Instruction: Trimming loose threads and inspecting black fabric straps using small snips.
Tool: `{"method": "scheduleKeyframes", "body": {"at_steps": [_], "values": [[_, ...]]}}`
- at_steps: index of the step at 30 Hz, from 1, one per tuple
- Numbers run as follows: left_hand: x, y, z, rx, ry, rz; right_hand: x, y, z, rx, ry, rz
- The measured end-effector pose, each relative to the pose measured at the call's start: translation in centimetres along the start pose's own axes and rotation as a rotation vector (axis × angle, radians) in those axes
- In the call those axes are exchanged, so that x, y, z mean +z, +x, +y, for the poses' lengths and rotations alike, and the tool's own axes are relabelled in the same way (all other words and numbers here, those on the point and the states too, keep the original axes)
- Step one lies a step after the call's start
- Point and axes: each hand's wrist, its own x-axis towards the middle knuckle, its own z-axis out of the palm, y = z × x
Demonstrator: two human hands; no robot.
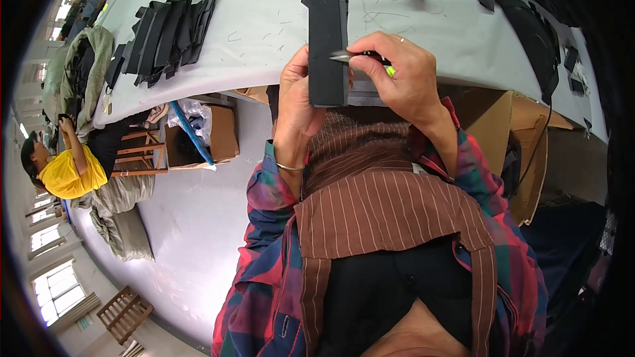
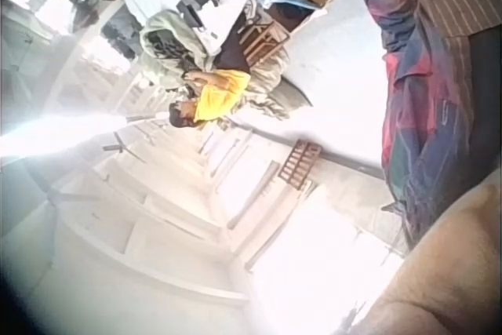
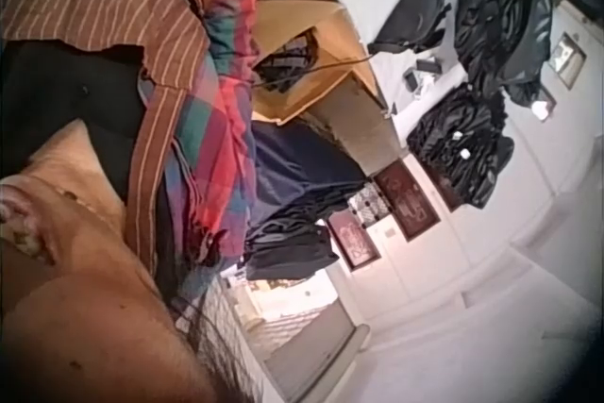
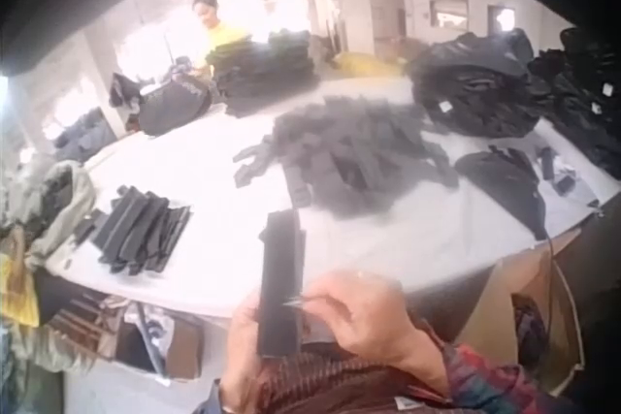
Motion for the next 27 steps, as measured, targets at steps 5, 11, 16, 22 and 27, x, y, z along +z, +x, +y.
{"method": "scheduleKeyframes", "body": {"at_steps": [5,11,16,22,27], "values": [[-0.2,0.0,-0.3,0.006,0.047,0.051,-0.2,-0.1,-0.2,0.039,-0.03,-0.051],[-0.1,-0.1,-0.5,0.051,0.103,0.112,0.2,-0.4,-0.9,0.164,0.014,-0.107],[0.3,-0.2,-0.4,0.07,0.124,0.067,0.8,-0.5,-1.2,0.066,-0.007,-0.016],[1.0,-0.5,-0.1,0.072,0.127,0.087,1.2,-0.6,-0.7,0.011,-0.014,0.012],[0.3,-0.5,-0.2,0.041,0.199,-0.006,1.4,0.2,0.7,0.275,0.106,-0.031]]}}
